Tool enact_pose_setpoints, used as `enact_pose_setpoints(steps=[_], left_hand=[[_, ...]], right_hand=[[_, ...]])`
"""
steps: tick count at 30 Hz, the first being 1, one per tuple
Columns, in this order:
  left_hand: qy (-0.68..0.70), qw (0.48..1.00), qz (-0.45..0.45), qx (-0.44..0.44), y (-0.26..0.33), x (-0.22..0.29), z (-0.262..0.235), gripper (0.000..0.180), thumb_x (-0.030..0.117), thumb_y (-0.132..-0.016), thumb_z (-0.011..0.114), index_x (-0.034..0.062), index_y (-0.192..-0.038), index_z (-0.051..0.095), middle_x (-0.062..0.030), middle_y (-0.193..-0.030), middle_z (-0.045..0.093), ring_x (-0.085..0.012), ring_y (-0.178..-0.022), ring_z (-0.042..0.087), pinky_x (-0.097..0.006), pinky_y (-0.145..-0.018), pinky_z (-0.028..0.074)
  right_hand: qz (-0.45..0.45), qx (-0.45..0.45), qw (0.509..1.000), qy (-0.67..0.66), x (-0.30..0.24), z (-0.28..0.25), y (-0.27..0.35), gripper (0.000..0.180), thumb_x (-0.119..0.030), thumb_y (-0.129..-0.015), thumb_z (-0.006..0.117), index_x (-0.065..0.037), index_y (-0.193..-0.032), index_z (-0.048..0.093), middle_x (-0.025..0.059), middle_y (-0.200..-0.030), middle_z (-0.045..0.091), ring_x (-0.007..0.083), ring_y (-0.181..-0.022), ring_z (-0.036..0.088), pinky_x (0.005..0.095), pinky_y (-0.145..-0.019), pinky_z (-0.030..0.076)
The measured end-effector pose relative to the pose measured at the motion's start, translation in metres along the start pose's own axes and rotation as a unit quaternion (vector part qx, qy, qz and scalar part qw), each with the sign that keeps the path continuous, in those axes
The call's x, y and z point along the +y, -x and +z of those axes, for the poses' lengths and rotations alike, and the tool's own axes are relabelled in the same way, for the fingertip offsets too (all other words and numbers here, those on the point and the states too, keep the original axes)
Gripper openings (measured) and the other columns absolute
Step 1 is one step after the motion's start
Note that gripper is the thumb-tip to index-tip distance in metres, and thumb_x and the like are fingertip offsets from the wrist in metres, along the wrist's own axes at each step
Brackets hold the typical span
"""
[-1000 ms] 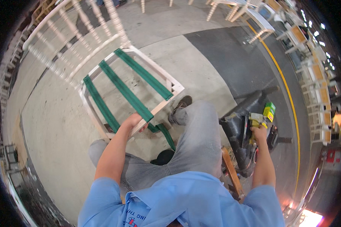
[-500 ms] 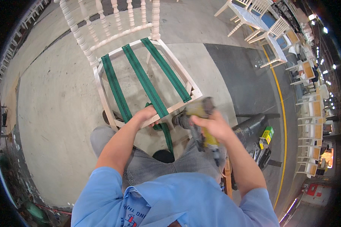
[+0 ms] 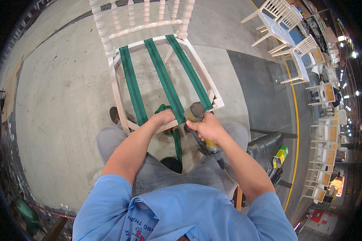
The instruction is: The person attaches green webbing strips to the seat frame of a white wooden chair. They position each strip, secure it with a pneumatic staple gun, and trim excess material with scissors. The process is repeated for multiple parallel strips across the chair seat.
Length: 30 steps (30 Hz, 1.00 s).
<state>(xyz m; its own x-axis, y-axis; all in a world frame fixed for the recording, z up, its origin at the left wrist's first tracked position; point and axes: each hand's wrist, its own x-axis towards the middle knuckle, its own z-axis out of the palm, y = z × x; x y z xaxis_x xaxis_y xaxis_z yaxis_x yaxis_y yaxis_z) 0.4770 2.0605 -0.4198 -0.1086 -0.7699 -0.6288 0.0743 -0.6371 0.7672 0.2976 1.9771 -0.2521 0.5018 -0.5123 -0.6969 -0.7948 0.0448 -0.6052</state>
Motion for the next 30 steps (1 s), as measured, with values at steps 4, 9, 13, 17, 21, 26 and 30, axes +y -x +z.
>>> enact_pose_setpoints(steps=[4,9,13,17,21,26,30], left_hand=[[-0.012,1.000,-0.025,-0.008,-0.001,-0.003,-0.006,0.045,0.039,-0.100,0.061,-0.0032,-0.090,0.074,-0.0166,-0.073,0.074,-0.0277,-0.052,0.070,-0.044,-0.047,0.055],[-0.024,0.999,-0.027,-0.002,0.000,0.006,0.003,0.042,0.033,-0.101,0.059,-0.0034,-0.087,0.074,-0.0164,-0.071,0.073,-0.0288,-0.051,0.070,-0.044,-0.046,0.055],[-0.029,1.000,0.011,-0.004,0.003,-0.001,-0.007,0.037,0.028,-0.099,0.060,-0.0032,-0.084,0.074,-0.0160,-0.070,0.073,-0.0289,-0.050,0.069,-0.045,-0.046,0.055],[-0.043,0.998,-0.042,-0.001,0.001,0.004,-0.001,0.031,0.027,-0.096,0.062,0.0002,-0.085,0.074,-0.0135,-0.071,0.073,-0.0249,-0.051,0.067,-0.043,-0.047,0.053],[-0.001,0.998,-0.060,0.016,0.003,0.000,0.001,0.035,0.030,-0.096,0.063,-0.0009,-0.086,0.076,-0.0153,-0.075,0.075,-0.0262,-0.052,0.069,-0.044,-0.048,0.055],[-0.119,0.985,-0.066,0.110,0.012,0.010,0.004,0.040,0.037,-0.096,0.066,-0.0018,-0.092,0.076,-0.0190,-0.087,0.078,-0.0354,-0.072,0.075,-0.049,-0.067,0.059],[-0.306,0.885,0.079,0.342,0.039,-0.005,0.005,0.039,0.037,-0.096,0.066,-0.0009,-0.100,0.076,-0.0195,-0.095,0.079,-0.0452,-0.087,0.073,-0.049,-0.081,0.059]], right_hand=[[-0.013,-0.004,0.999,-0.039,-0.003,0.007,0.006,0.037,-0.027,-0.097,0.079,0.002,-0.118,0.068,0.0053,-0.086,0.069,0.0138,-0.058,0.058,0.0330,-0.048,0.049],[0.004,-0.007,1.000,-0.026,0.002,0.013,0.004,0.034,-0.025,-0.099,0.077,0.002,-0.116,0.068,0.0041,-0.082,0.067,0.0132,-0.057,0.058,0.0336,-0.048,0.048],[-0.020,-0.012,0.998,-0.057,-0.011,0.015,0.012,0.034,-0.026,-0.098,0.079,0.002,-0.115,0.068,0.0041,-0.080,0.066,0.0127,-0.058,0.058,0.0332,-0.049,0.048],[0.019,-0.019,0.999,-0.034,-0.003,0.020,0.005,0.034,-0.029,-0.097,0.080,0.000,-0.112,0.068,0.0042,-0.084,0.067,0.0121,-0.059,0.058,0.0322,-0.050,0.048],[0.006,0.003,0.996,-0.088,0.000,0.001,0.025,0.034,-0.031,-0.097,0.081,-0.002,-0.110,0.068,0.0039,-0.087,0.069,0.0122,-0.059,0.058,0.0321,-0.051,0.049],[-0.027,0.035,0.976,-0.215,0.024,-0.065,0.067,0.038,-0.035,-0.098,0.080,-0.002,-0.111,0.067,0.0056,-0.089,0.070,0.0139,-0.060,0.059,0.0328,-0.051,0.050],[-0.055,0.046,0.949,-0.308,0.060,-0.095,0.061,0.039,-0.036,-0.099,0.079,-0.002,-0.114,0.065,0.0079,-0.092,0.070,0.0148,-0.060,0.061,0.0330,-0.050,0.051]])
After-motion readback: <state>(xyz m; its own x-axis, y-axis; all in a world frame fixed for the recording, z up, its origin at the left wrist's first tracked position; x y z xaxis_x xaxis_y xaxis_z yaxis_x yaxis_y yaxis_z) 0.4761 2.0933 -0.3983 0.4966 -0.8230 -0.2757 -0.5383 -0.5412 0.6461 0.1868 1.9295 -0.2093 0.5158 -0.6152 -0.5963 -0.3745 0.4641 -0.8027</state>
